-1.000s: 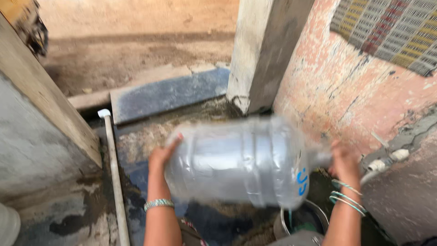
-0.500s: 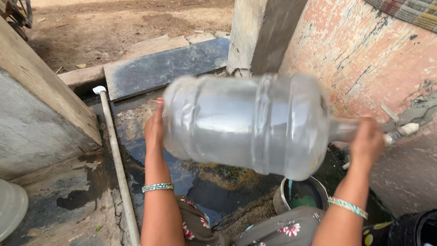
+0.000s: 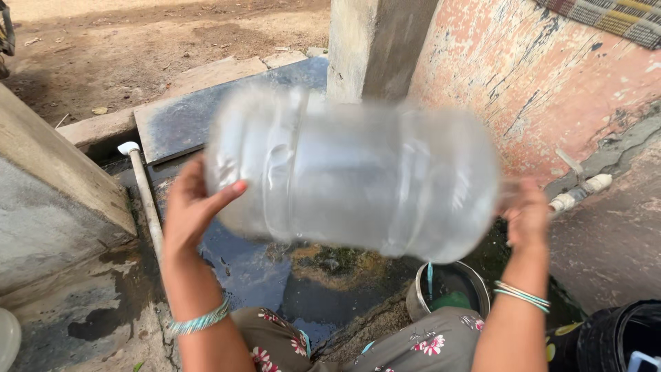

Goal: The person sits on the ground and scrubs the outside and neck of a large plastic water dispenser jug with a green scrub pad, then rinses it under a tap, shakes and rotates the jug to empty water, and pours water from a plastic pitcher into the jug. They handle the jug repeatedly, turning it over to reach different sides.

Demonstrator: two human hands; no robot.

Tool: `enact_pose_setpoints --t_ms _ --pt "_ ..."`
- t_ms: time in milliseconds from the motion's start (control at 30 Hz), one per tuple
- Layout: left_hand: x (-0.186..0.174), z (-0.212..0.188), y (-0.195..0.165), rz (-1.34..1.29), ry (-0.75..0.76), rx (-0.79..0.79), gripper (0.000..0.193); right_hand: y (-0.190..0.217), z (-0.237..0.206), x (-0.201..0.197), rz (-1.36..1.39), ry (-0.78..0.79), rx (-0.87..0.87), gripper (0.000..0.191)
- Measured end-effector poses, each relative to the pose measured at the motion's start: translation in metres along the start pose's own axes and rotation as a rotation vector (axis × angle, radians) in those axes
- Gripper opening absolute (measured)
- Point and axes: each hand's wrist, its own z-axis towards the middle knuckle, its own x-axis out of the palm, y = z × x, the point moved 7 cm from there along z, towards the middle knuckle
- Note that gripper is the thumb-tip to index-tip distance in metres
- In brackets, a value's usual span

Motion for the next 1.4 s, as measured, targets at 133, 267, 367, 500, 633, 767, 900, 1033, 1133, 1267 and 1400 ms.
enact_pose_setpoints --t_ms 133,267,367,500,633,767,900,1033,1133,1267,1400 --pt "-0.005 -0.029 -0.07 -0.291 0.094 0.426 0.102 0.062 -0.02 0.032 0.368 0.095 -0.243 0.039" --pt "0.003 -0.053 -0.075 -0.192 0.028 0.722 0.105 0.074 -0.044 0.073 0.239 0.051 -0.29 0.046" --pt "0.011 -0.054 -0.051 -0.202 -0.096 0.964 0.112 0.081 -0.049 0.079 0.233 0.023 -0.299 0.051" --pt "0.019 -0.011 0.007 -0.259 -0.114 0.658 0.107 0.068 -0.039 0.052 0.222 0.005 -0.115 0.058" --pt "0.017 0.018 0.091 0.195 -0.29 -0.254 0.104 -0.009 -0.034 0.014 -0.266 -0.055 0.443 0.066" --pt "0.025 0.021 0.127 0.716 -0.033 -0.557 0.108 -0.072 -0.037 -0.012 -0.727 -0.073 0.788 0.069" --pt "0.033 0.024 0.131 0.802 0.049 -0.584 0.111 -0.051 -0.028 -0.004 -0.822 -0.089 0.618 0.062" --pt "0.011 0.017 0.084 -0.088 -0.084 -0.28 0.081 0.065 -0.038 0.031 -0.458 -0.154 -0.079 0.04" --pt "-0.023 -0.004 0.021 -0.628 0.043 0.142 0.074 0.148 -0.078 0.063 0.047 -0.018 -0.57 0.025" --pt "-0.024 -0.014 -0.014 -0.398 -0.098 0.341 0.087 0.172 -0.098 0.088 0.178 0.045 -0.618 0.032" --pt "0.006 -0.004 0.001 -0.289 -0.227 0.197 0.11 0.108 -0.059 0.074 -0.366 -0.176 -0.218 0.051"
